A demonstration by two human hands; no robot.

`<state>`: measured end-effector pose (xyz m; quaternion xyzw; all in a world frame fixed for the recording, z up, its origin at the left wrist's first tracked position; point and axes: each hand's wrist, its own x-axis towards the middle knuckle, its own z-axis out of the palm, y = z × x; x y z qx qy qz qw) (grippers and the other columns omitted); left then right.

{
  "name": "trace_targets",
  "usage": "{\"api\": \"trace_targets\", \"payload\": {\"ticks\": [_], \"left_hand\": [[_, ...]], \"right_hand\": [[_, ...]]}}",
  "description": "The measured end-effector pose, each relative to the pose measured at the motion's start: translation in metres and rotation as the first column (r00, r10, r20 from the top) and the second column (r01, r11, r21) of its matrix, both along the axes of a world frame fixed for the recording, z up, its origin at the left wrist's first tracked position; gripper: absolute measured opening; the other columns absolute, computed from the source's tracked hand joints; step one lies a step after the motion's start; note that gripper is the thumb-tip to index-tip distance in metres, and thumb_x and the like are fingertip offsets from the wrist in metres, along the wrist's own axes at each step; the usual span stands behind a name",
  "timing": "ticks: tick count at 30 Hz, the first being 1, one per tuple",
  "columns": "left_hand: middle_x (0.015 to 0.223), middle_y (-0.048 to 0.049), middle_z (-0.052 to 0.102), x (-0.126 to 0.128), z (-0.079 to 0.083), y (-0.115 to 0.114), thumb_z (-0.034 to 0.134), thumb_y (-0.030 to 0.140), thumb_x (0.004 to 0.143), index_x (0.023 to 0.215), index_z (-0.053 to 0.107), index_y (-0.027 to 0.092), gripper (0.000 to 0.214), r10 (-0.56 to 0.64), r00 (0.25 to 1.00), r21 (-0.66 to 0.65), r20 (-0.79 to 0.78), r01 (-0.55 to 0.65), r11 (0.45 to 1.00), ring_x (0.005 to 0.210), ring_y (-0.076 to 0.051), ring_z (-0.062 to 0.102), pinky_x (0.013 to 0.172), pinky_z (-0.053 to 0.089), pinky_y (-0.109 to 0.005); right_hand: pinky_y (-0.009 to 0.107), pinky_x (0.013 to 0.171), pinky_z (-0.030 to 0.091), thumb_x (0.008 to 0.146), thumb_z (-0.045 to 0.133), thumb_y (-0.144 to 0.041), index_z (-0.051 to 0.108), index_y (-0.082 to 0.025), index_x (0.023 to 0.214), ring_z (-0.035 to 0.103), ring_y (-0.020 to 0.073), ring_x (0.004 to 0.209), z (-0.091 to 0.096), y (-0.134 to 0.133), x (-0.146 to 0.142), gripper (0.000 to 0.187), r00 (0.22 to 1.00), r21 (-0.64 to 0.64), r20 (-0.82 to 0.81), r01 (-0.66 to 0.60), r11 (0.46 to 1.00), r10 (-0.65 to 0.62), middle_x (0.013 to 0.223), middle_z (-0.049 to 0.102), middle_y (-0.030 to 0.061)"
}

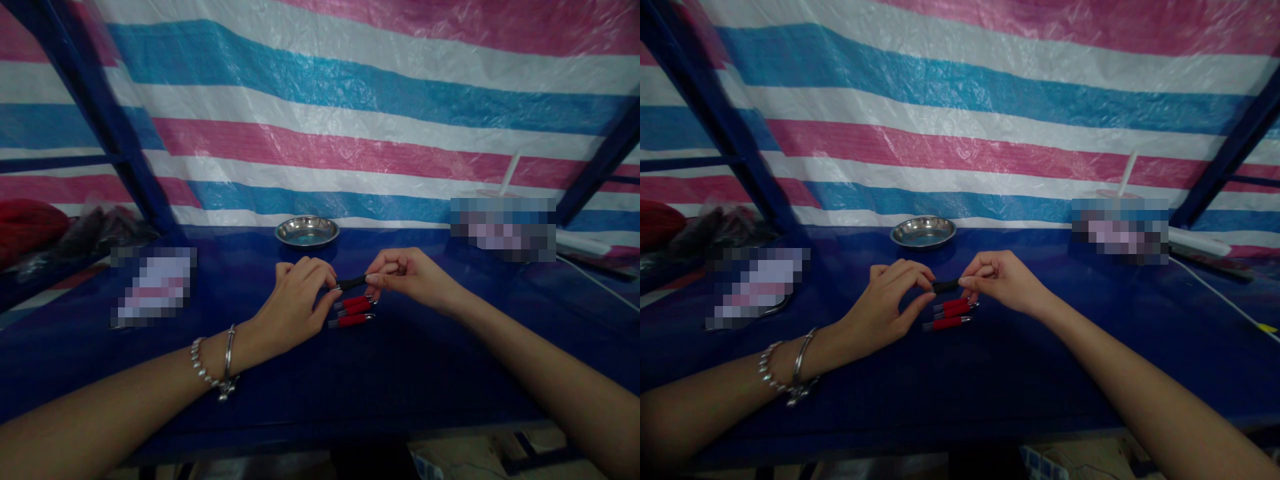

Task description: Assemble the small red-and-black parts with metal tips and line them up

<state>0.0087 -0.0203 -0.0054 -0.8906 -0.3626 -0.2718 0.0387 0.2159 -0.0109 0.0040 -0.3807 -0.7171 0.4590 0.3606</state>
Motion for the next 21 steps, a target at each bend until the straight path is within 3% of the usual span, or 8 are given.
{"api": "trace_targets", "payload": {"ticks": [8,16,21], "left_hand": [[0.091,-0.0004,0.056,-0.0001,-0.0014,0.0003,0.047,0.02,0.081,0.082,0.047,0.017,0.003,0.007,1.0,0.031,-0.012,-0.007,0.999,0.085,-0.017,0.048,0.07,0.025,-0.033],[0.09,-0.0002,0.057,-0.0008,-0.003,0.0032,0.047,0.021,0.082,0.082,0.048,0.017,0.003,0.027,1.0,0.047,-0.009,-0.026,0.999,0.084,-0.017,0.049,0.071,0.025,-0.033],[0.09,-0.0003,0.057,-0.0007,-0.0025,0.0028,0.047,0.02,0.082,0.082,0.048,0.017,0.004,0.014,1.0,0.035,-0.015,-0.014,0.999,0.084,-0.016,0.049,0.07,0.026,-0.033]], "right_hand": [[0.022,0.05,0.042,0.079,0.048,-0.033,0.051,-0.015,0.071,0.057,0.0095,0.05,0.0004,-0.0003,-0.0004,0.02,0.992,0.032,0.124,-0.029,0.999,0.025,0.058,0.06,0.0004],[0.023,0.055,0.039,0.078,0.049,-0.027,0.054,-0.016,0.081,0.053,0.0107,0.058,0.0004,-0.005,-0.0005,0.012,0.928,0.326,0.356,-0.01,0.945,-0.113,0.064,0.059,0.0004],[0.022,0.054,0.036,0.08,0.045,-0.028,0.055,-0.016,0.075,0.052,0.0103,0.058,0.0029,-0.0058,0.0008,0.016,0.908,0.374,0.399,-0.039,0.926,-0.123,0.064,0.058,0.0]]}}
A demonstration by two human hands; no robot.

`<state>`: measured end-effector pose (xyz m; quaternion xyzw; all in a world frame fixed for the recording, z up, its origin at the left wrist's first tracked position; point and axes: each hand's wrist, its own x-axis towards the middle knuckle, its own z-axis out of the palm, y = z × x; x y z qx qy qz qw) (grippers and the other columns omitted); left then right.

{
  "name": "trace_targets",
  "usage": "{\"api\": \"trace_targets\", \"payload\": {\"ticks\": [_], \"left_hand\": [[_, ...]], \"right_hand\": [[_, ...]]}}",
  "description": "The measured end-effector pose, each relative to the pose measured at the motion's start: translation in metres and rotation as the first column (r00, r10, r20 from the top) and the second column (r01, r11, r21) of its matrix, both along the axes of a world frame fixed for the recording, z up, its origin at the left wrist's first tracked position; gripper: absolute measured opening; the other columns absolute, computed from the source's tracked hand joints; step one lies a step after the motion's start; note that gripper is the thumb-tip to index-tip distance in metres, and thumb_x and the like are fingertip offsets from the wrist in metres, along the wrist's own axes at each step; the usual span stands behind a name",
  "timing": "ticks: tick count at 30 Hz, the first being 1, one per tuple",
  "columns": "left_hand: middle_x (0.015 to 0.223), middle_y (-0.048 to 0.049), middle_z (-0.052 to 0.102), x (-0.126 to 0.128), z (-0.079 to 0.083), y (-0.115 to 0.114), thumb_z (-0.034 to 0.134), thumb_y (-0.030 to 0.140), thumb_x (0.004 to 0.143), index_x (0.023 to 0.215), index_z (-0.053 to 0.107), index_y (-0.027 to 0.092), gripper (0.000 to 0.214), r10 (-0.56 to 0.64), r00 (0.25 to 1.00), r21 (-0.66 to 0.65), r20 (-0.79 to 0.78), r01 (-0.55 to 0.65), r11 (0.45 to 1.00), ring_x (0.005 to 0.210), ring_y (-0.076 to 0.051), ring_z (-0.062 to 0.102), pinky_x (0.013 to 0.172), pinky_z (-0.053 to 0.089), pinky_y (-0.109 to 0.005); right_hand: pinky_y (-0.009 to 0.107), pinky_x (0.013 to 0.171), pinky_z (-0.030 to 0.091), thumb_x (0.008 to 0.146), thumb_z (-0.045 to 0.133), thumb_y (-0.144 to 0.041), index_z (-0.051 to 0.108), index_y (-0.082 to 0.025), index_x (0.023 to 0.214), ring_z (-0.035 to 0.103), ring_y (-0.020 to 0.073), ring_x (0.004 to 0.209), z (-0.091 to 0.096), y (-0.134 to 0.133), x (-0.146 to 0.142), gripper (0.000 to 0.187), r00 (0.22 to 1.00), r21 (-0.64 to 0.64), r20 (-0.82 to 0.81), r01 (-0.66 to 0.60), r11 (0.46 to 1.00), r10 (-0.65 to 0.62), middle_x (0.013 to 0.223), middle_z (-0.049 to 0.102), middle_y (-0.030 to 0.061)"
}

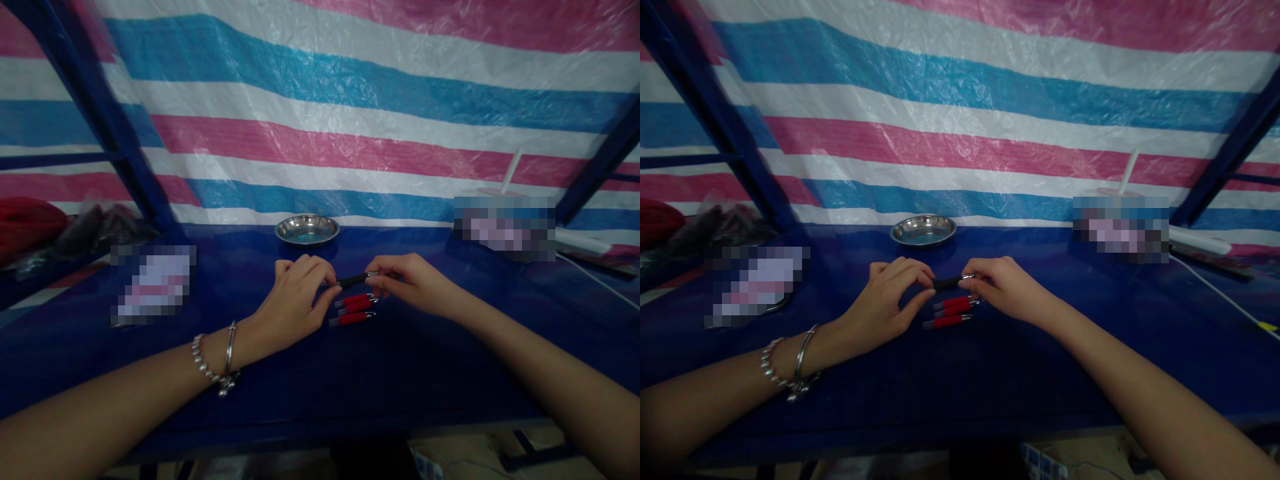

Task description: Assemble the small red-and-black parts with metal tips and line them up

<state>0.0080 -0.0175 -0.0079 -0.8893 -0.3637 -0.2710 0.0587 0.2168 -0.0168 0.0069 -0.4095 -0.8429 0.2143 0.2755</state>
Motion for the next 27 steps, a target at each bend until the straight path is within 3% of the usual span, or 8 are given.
{"api": "trace_targets", "payload": {"ticks": [7,13,18,27], "left_hand": [[0.092,-0.0009,0.056,0.001,0.003,-0.003,0.045,0.019,0.082,0.082,0.048,0.017,0.004,-0.045,0.999,-0.023,0.011,0.045,0.999,0.085,-0.016,0.049,0.071,0.026,-0.033],[0.092,-0.0007,0.057,0.002,0.003,-0.004,0.044,0.019,0.083,0.082,0.048,0.017,0.004,-0.038,0.999,-0.007,0.008,0.039,0.999,0.085,-0.017,0.049,0.071,0.026,-0.033],[0.091,-0.0005,0.057,0.001,0.003,-0.003,0.045,0.02,0.083,0.082,0.049,0.017,0.005,-0.011,1.0,0.007,0.003,0.011,1.0,0.085,-0.017,0.048,0.071,0.025,-0.033],[0.089,0.0,0.057,0.001,0.003,-0.003,0.044,0.021,0.083,0.082,0.049,0.017,0.006,0.004,1.0,0.005,0.011,-0.004,1.0,0.085,-0.017,0.049,0.071,0.025,-0.032]], "right_hand": [[0.023,0.054,0.036,0.084,0.036,-0.039,0.054,-0.016,0.065,0.05,0.01,0.056,0.0,0.002,0.002,0.035,0.999,0.017,0.049,-0.002,1.0,0.001,0.06,0.056,0.0009],[0.022,0.052,0.037,0.081,0.045,-0.036,0.049,-0.018,0.087,0.051,0.0099,0.055,-0.007,0.004,-0.002,0.019,0.99,0.0,-0.139,0.017,1.0,-0.017,0.063,0.058,-0.0009],[0.023,0.051,0.038,0.078,0.05,-0.035,0.041,-0.02,0.086,0.051,0.0093,0.052,-0.009,0.002,-0.005,0.019,0.969,-0.058,-0.246,-0.027,0.998,0.012,0.06,0.055,-0.0033],[0.024,0.051,0.041,0.076,0.052,-0.026,0.04,-0.022,0.083,0.055,0.0114,0.057,-0.009,0.003,-0.004,0.015,0.962,-0.1,-0.272,-0.053,0.994,0.024,0.068,0.058,-0.0012]]}}
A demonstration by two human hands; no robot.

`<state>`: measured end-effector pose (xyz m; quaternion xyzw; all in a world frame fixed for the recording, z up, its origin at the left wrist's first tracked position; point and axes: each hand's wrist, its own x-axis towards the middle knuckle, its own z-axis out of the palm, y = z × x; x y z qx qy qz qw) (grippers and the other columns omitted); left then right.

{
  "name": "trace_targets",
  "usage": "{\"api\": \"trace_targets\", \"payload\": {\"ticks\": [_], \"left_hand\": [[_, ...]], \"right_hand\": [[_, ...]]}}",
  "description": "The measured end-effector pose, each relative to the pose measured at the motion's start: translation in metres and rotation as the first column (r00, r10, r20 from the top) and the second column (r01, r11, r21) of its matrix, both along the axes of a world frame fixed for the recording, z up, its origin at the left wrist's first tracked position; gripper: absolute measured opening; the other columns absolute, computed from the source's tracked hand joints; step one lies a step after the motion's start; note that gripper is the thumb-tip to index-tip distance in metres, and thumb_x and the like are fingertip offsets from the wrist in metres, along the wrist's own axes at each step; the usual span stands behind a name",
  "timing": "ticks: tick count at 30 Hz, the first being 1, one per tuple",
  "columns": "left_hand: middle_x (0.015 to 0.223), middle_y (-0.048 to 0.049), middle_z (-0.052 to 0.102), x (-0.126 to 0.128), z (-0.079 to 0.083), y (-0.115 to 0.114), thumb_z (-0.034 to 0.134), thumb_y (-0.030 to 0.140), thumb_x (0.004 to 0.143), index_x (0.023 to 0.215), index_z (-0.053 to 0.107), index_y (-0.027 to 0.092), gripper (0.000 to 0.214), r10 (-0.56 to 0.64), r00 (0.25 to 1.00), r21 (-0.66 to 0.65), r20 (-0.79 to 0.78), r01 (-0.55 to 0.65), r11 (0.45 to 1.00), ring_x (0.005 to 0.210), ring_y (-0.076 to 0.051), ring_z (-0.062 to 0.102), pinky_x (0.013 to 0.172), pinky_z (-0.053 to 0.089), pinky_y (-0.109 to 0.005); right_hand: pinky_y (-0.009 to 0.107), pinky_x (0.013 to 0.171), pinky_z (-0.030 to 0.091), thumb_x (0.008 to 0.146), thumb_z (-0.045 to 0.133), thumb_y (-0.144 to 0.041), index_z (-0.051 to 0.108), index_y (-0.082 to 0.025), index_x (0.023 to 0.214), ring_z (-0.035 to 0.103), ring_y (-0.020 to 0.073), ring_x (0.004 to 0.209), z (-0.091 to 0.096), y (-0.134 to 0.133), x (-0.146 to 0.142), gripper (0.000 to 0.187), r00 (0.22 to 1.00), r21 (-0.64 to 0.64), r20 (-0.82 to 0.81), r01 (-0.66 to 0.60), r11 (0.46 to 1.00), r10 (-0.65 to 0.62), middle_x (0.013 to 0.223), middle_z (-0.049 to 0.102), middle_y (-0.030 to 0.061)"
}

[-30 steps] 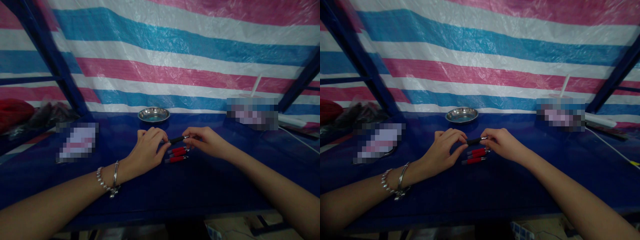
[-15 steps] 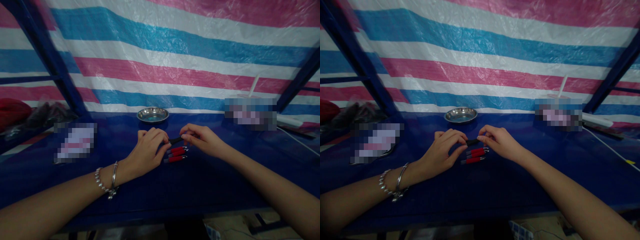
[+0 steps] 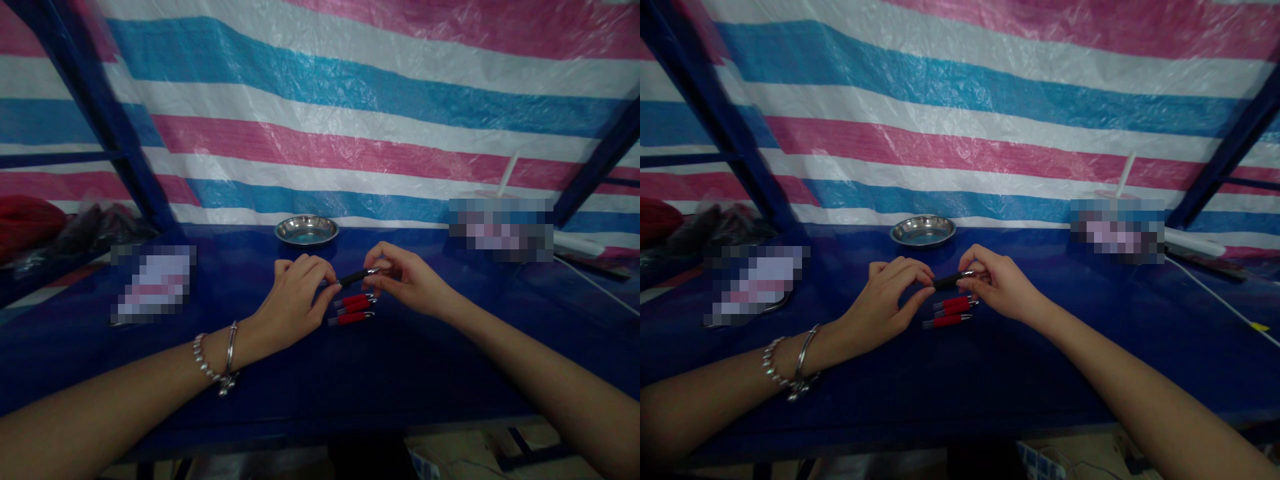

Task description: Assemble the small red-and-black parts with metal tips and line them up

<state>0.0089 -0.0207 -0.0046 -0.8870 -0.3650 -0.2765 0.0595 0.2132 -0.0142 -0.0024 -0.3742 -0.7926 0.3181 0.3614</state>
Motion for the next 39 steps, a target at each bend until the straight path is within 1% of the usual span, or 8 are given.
{"api": "trace_targets", "payload": {"ticks": [10,13,16,21,25,31,35,39], "left_hand": [[0.089,-0.0004,0.057,0.0,0.0,-0.001,0.043,0.021,0.084,0.082,0.048,0.018,0.006,-0.009,1.0,0.009,-0.007,0.009,1.0,0.083,-0.017,0.048,0.071,0.025,-0.033],[0.089,-0.0002,0.057,0.0,0.0,-0.001,0.044,0.021,0.084,0.082,0.049,0.018,0.006,-0.001,1.0,0.008,-0.007,0.001,1.0,0.084,-0.017,0.049,0.071,0.025,-0.033],[0.089,-0.0002,0.057,0.0,0.0,0.0,0.044,0.021,0.083,0.083,0.049,0.018,0.006,0.009,1.0,0.011,0.004,-0.009,1.0,0.085,-0.017,0.049,0.071,0.025,-0.032],[0.09,-0.0009,0.058,0.0,0.001,-0.001,0.044,0.02,0.084,0.083,0.049,0.018,0.006,0.009,1.0,0.009,0.007,-0.009,1.0,0.086,-0.017,0.049,0.072,0.026,-0.033],[0.09,-0.0011,0.058,0.0,0.001,-0.002,0.044,0.021,0.084,0.083,0.049,0.018,0.006,0.004,1.0,0.014,0.006,-0.004,1.0,0.085,-0.017,0.049,0.072,0.026,-0.033],[0.091,-0.0012,0.057,0.0,0.001,-0.001,0.044,0.02,0.084,0.084,0.049,0.017,0.006,0.023,0.999,0.021,0.023,-0.023,1.0,0.086,-0.017,0.049,0.072,0.026,-0.033],[0.092,-0.0012,0.057,0.0,0.001,-0.001,0.044,0.02,0.083,0.084,0.05,0.017,0.006,0.024,0.999,0.026,0.032,-0.025,0.999,0.087,-0.017,0.05,0.072,0.026,-0.033],[0.092,-0.001,0.057,0.0,0.001,0.0,0.045,0.02,0.083,0.084,0.049,0.017,0.005,0.016,0.999,0.025,0.034,-0.017,1.0,0.087,-0.017,0.05,0.073,0.026,-0.033]], "right_hand": [[0.023,0.054,0.041,0.08,0.044,-0.04,0.049,-0.018,0.069,0.053,0.0101,0.054,0.006,-0.002,0.001,0.025,0.992,0.063,0.109,0.052,0.997,-0.058,0.06,0.057,0.0],[0.023,0.054,0.041,0.079,0.047,-0.038,0.048,-0.019,0.087,0.054,0.0101,0.055,0.006,-0.002,0.001,0.021,0.995,0.059,0.08,0.054,0.997,-0.058,0.065,0.058,-0.0008],[0.023,0.053,0.042,0.073,0.056,-0.033,0.043,-0.021,0.098,0.055,0.0104,0.058,0.006,-0.001,0.002,0.031,0.999,0.063,0.028,0.045,0.997,-0.046,0.072,0.059,-0.0011],[0.024,0.054,0.042,0.073,0.057,-0.03,0.051,-0.019,0.078,0.056,0.0111,0.057,0.007,0.0,0.003,0.014,0.995,0.091,0.045,0.081,0.993,-0.086,0.065,0.06,-0.0006],[0.025,0.056,0.044,0.076,0.052,-0.035,0.054,-0.018,0.073,0.058,0.012,0.059,0.008,-0.001,0.003,0.018,0.993,0.089,0.063,0.091,0.992,-0.096,0.064,0.061,0.001],[0.024,0.056,0.041,0.073,0.056,-0.034,0.052,-0.02,0.096,0.058,0.0132,0.066,0.009,-0.002,0.003,0.027,0.986,0.148,0.131,0.086,0.985,-0.106,0.076,0.064,0.0018],[0.024,0.056,0.039,0.075,0.054,-0.032,0.056,-0.019,0.081,0.056,0.013,0.066,0.01,-0.001,0.004,0.014,0.972,0.218,0.176,0.116,0.969,-0.156,0.073,0.062,0.0012],[0.025,0.056,0.037,0.081,0.044,-0.039,0.058,-0.018,0.073,0.053,0.0124,0.062,0.012,-0.002,0.004,0.027,0.956,0.225,0.25,0.099,0.969,-0.155,0.067,0.06,0.0018]]}}
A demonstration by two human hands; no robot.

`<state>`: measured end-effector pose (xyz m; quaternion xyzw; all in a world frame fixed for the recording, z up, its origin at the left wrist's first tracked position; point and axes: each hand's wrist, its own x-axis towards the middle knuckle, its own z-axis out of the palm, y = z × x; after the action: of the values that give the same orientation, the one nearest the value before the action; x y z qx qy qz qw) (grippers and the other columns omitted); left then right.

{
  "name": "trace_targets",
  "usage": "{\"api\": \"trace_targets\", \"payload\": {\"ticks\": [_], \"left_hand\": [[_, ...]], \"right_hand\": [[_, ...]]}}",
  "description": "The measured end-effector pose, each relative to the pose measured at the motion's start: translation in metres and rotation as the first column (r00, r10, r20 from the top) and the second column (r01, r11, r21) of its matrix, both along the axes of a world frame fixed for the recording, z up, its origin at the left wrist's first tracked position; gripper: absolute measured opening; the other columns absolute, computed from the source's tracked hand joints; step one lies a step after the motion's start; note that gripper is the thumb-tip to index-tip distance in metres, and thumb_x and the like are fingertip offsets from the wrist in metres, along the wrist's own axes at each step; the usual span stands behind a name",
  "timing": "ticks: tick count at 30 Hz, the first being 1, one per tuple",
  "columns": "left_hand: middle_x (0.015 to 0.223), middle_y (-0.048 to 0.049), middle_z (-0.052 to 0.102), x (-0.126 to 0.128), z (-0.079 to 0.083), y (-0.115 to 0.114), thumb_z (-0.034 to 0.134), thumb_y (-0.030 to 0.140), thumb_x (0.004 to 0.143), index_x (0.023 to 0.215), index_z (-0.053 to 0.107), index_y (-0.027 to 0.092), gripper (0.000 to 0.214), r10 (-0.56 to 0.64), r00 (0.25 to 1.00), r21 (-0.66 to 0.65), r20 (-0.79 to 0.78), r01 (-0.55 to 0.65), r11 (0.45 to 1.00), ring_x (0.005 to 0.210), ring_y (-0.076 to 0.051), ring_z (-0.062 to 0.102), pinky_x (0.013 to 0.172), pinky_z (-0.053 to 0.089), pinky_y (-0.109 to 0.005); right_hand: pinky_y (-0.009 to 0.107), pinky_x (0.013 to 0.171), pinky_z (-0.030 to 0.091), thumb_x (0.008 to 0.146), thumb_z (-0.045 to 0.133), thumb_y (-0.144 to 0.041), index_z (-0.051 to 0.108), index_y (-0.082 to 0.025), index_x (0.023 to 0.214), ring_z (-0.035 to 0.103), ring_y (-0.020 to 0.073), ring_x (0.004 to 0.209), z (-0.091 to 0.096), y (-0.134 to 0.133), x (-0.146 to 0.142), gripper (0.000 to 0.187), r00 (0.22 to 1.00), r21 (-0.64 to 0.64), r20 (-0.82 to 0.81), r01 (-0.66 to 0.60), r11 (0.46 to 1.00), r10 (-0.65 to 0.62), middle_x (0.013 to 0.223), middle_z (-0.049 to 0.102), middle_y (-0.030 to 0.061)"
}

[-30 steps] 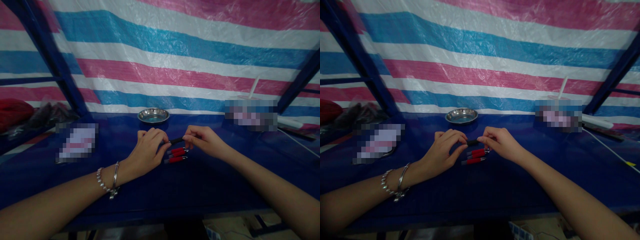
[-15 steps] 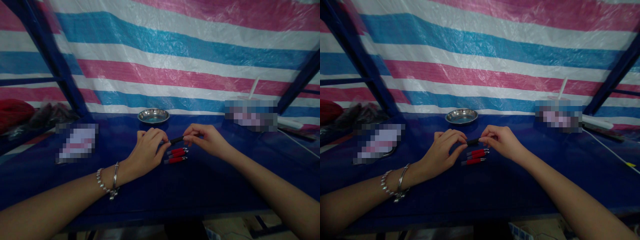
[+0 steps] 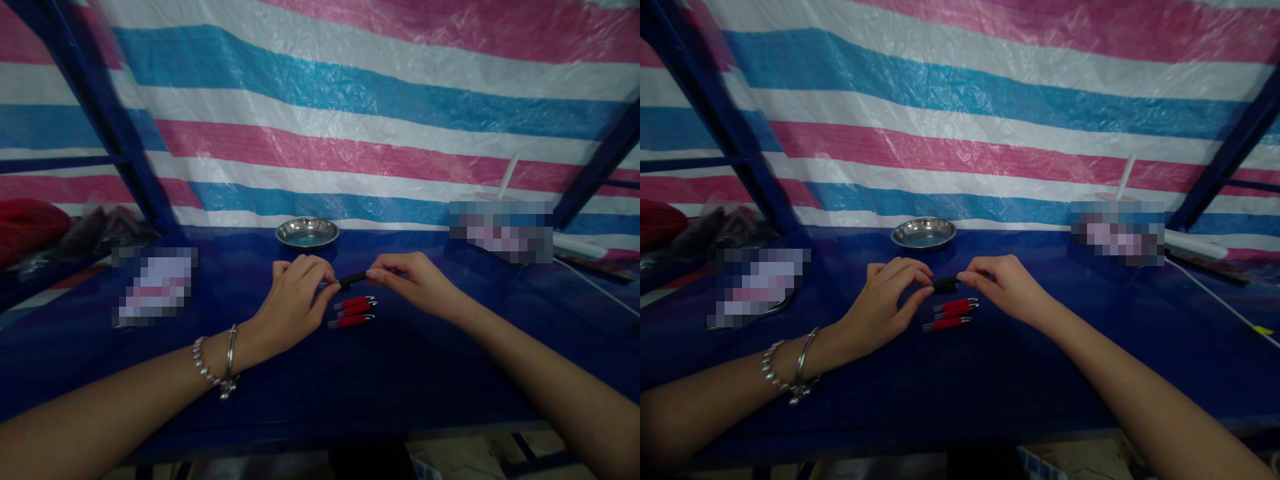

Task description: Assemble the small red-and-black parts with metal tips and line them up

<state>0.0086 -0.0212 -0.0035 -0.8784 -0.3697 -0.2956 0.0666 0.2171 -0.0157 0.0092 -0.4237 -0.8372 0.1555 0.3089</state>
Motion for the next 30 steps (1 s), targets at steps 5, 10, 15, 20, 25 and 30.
{"api": "trace_targets", "payload": {"ticks": [5,10,15,20,25,30], "left_hand": [[0.091,-0.0008,0.057,-0.0001,-0.0001,-0.0003,0.045,0.02,0.083,0.084,0.05,0.017,0.006,0.013,1.0,0.0,-0.003,-0.013,1.0,0.087,-0.017,0.05,0.072,0.026,-0.033],[0.091,0.0,0.057,-0.0006,-0.0002,0.0001,0.046,0.02,0.083,0.084,0.049,0.018,0.004,0.008,1.0,0.007,-0.006,-0.008,1.0,0.087,-0.017,0.05,0.072,0.026,-0.032],[0.091,-0.0001,0.057,-0.0007,-0.0006,0.0011,0.046,0.02,0.083,0.084,0.049,0.018,0.004,0.014,1.0,0.007,0.003,-0.014,1.0,0.087,-0.016,0.05,0.072,0.026,-0.032],[0.091,-0.0004,0.057,0.0001,-0.0006,0.0012,0.046,0.02,0.083,0.084,0.049,0.017,0.004,0.015,1.0,0.005,0.002,-0.015,1.0,0.087,-0.016,0.05,0.072,0.026,-0.032],[0.091,-0.0007,0.057,-0.0002,-0.0004,0.0004,0.046,0.02,0.083,0.084,0.049,0.017,0.004,0.019,1.0,0.01,0.003,-0.019,1.0,0.087,-0.017,0.05,0.073,0.026,-0.033],[0.091,-0.0001,0.057,-0.0003,-0.0009,0.0001,0.046,0.019,0.083,0.084,0.049,0.017,0.003,0.017,1.0,0.005,0.009,-0.018,1.0,0.087,-0.016,0.05,0.072,0.026,-0.033]], "right_hand": [[0.023,0.057,0.039,0.076,0.053,-0.034,0.054,-0.018,0.089,0.055,0.0122,0.067,-0.0013,-0.0003,0.0001,0.021,0.996,0.014,-0.092,-0.014,1.0,0.015,0.076,0.062,0.0017],[0.023,0.057,0.038,0.08,0.047,-0.029,0.057,-0.017,0.075,0.054,0.0113,0.065,-0.001,-0.0001,0.0007,0.016,0.998,0.092,-0.056,-0.014,0.996,0.019,0.071,0.061,0.0012],[0.022,0.055,0.04,0.075,0.054,-0.032,0.057,-0.017,0.087,0.056,0.0118,0.068,-0.0013,-0.0004,0.0005,0.019,0.996,0.055,-0.085,-0.015,0.998,0.02,0.08,0.063,0.0027],[0.021,0.053,0.037,0.076,0.053,-0.027,0.059,-0.017,0.08,0.054,0.0106,0.063,-0.0003,-0.0011,0.0001,0.012,1.0,0.099,-0.022,0.007,0.995,-0.005,0.073,0.062,0.0019],[0.022,0.056,0.036,0.081,0.046,-0.031,0.06,-0.016,0.074,0.053,0.0105,0.063,0.0024,-0.0018,-0.0001,0.021,0.999,0.139,0.048,-0.02,0.99,0.013,0.069,0.061,0.0014],[0.021,0.053,0.037,0.079,0.05,-0.033,0.057,-0.016,0.086,0.053,0.01,0.062,0.0011,-0.0025,-0.0005,0.02,1.0,0.084,-0.012,-0.006,0.996,0.007,0.072,0.061,0.0017]]}}
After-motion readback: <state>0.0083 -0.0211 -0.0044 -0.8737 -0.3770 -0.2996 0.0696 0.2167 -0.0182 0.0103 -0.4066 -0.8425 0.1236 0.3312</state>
